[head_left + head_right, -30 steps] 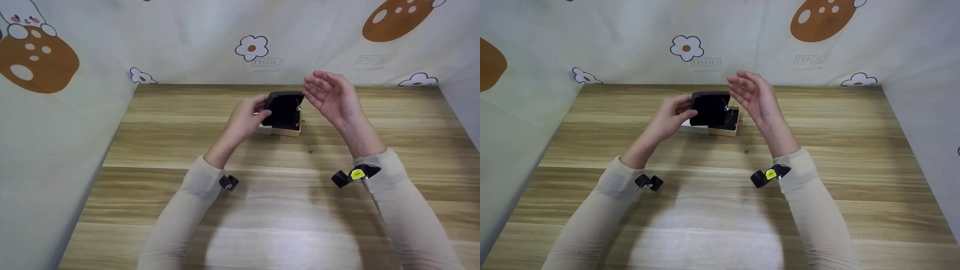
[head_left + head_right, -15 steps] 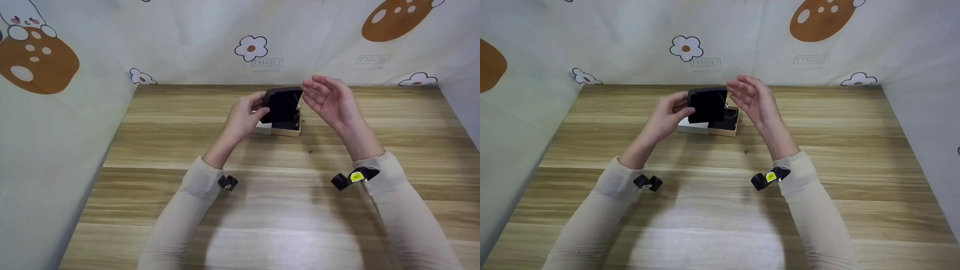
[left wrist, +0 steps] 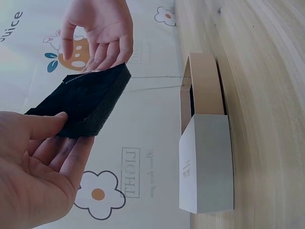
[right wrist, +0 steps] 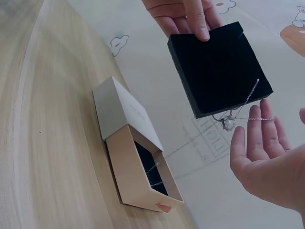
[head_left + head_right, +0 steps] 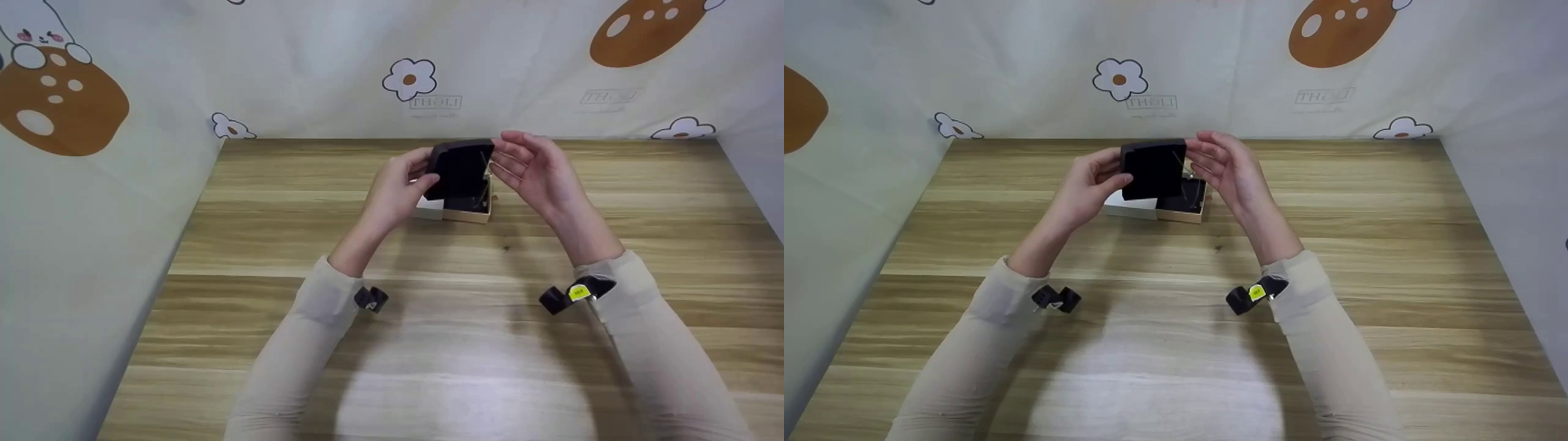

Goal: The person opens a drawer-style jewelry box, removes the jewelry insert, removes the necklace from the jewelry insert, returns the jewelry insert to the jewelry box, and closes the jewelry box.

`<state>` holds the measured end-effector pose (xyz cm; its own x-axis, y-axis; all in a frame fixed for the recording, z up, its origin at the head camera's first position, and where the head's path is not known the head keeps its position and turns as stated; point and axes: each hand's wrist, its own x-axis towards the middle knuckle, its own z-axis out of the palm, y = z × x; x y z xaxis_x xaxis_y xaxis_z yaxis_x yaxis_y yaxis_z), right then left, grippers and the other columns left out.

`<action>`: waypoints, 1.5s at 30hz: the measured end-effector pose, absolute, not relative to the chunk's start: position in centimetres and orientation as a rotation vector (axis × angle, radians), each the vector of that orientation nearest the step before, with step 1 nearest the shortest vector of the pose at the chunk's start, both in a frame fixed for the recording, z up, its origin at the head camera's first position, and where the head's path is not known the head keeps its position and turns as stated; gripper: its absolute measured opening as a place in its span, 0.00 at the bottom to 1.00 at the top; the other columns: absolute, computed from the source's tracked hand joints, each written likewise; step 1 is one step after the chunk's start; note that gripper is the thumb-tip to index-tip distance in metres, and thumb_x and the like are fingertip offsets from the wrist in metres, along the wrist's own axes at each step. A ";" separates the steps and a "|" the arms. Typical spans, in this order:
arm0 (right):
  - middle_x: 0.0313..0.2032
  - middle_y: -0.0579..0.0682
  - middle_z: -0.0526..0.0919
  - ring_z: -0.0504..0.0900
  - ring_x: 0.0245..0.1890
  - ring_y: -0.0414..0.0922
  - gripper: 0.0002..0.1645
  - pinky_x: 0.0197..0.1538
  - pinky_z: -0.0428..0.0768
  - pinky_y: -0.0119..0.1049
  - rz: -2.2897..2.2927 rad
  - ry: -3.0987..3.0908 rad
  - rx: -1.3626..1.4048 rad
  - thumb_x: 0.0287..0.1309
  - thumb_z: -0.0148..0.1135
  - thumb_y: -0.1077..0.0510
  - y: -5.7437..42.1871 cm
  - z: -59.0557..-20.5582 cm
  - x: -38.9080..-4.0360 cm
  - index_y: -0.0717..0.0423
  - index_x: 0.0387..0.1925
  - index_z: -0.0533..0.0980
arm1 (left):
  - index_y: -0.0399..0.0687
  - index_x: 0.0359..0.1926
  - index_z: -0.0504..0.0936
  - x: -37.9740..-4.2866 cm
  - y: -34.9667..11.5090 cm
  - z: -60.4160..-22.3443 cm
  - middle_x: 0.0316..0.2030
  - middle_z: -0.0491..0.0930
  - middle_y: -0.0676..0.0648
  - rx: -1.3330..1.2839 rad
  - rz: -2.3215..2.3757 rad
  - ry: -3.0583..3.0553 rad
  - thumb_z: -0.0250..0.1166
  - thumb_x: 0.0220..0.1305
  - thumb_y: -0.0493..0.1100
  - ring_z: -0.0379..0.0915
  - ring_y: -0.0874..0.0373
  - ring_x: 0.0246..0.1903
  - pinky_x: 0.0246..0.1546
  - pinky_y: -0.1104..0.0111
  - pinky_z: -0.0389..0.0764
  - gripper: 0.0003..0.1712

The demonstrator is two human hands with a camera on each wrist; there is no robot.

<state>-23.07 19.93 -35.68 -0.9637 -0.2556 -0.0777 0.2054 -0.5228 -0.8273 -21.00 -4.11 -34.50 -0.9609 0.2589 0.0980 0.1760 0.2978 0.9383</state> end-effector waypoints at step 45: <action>0.31 0.50 0.87 0.88 0.35 0.43 0.17 0.48 0.86 0.35 -2.279 1.833 -0.241 0.74 0.45 0.61 19.0 -36.9 -22.7 0.57 0.36 0.80 | 0.36 0.58 0.80 -21.3 -4.9 -34.7 0.54 0.84 0.38 0.415 1.789 2.558 0.60 0.67 0.28 0.81 0.52 0.56 0.57 0.68 0.81 0.19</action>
<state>-22.75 19.02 -36.88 -0.9653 -0.2612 -0.0025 0.0584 -0.2064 -0.9767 -21.32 -4.86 -34.66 -0.9652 0.2098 0.1559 0.2183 0.3195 0.9221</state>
